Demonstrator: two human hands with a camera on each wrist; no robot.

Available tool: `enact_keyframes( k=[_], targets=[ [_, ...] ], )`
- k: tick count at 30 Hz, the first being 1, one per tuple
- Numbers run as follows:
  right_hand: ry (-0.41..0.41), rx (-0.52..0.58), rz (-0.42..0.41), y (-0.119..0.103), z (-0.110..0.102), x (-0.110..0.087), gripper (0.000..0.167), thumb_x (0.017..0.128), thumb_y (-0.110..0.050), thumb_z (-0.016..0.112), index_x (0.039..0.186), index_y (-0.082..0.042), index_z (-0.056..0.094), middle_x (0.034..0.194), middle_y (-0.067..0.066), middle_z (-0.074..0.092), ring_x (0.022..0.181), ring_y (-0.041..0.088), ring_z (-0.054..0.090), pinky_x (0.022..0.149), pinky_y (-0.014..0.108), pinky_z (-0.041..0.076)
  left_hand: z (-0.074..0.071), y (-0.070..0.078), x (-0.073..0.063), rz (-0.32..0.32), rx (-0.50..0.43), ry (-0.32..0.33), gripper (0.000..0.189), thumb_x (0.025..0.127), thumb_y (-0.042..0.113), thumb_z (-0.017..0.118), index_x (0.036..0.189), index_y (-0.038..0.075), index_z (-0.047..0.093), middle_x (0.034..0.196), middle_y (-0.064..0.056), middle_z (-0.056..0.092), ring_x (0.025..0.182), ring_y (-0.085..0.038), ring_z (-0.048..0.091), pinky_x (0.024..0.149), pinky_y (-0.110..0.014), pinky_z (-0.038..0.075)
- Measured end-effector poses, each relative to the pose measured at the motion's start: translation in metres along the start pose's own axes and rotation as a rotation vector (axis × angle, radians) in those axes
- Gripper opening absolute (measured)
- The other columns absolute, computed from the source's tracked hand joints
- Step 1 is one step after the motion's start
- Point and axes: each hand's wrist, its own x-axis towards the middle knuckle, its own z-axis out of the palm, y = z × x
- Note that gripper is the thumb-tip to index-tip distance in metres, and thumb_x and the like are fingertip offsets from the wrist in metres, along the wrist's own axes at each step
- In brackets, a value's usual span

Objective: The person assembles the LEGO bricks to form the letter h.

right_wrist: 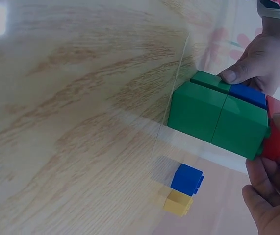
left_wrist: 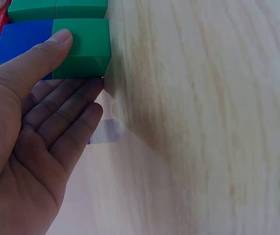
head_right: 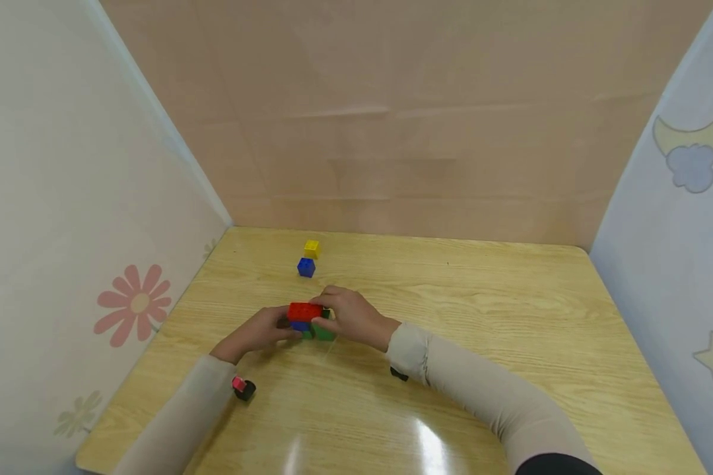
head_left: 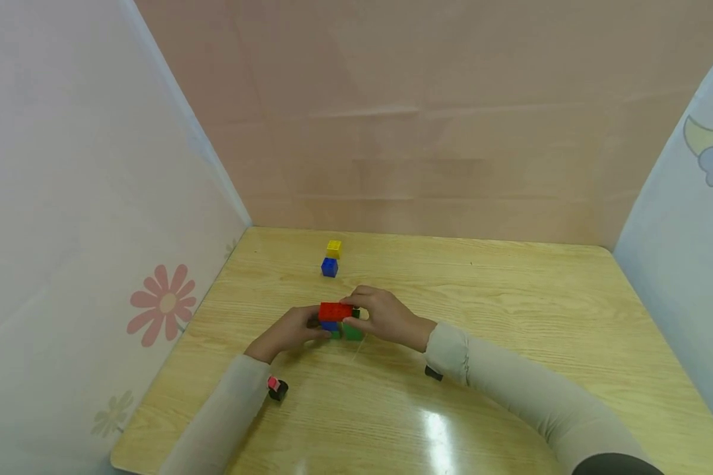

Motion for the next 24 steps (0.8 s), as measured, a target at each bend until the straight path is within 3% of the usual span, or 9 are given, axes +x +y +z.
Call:
enact_keyframes(
  k=[12, 24],
  targets=[
    [-0.008, -0.017, -0.016, -0.0017, -0.0004, -0.0004, 0.037, 0.088, -0.026, 0.074, 0.119, -0.007, 0.069, 0.103, 0.0, 0.065, 0.083, 0.015, 0.063, 0.073, 0.02, 0.053, -0.0003, 0.0026, -0.0015, -0.005, -0.01, -0.007, 0.046, 0.09, 0.026, 0.073, 0.133, 0.019, 0.058, 0.125, 0.003, 0.063, 0.113, -0.017, 0.061, 0.097, -0.039, 0.049],
    [0.014, -0.035, -0.026, -0.0005, 0.0014, 0.0013, 0.037, 0.088, -0.029, 0.074, 0.118, -0.007, 0.069, 0.102, -0.002, 0.065, 0.082, 0.009, 0.06, 0.073, 0.019, 0.053, -0.0005, -0.0013, -0.0005, -0.005, -0.004, -0.002, 0.046, 0.089, 0.027, 0.073, 0.133, 0.02, 0.058, 0.122, 0.005, 0.064, 0.11, -0.013, 0.062, 0.096, -0.037, 0.05]
  ],
)
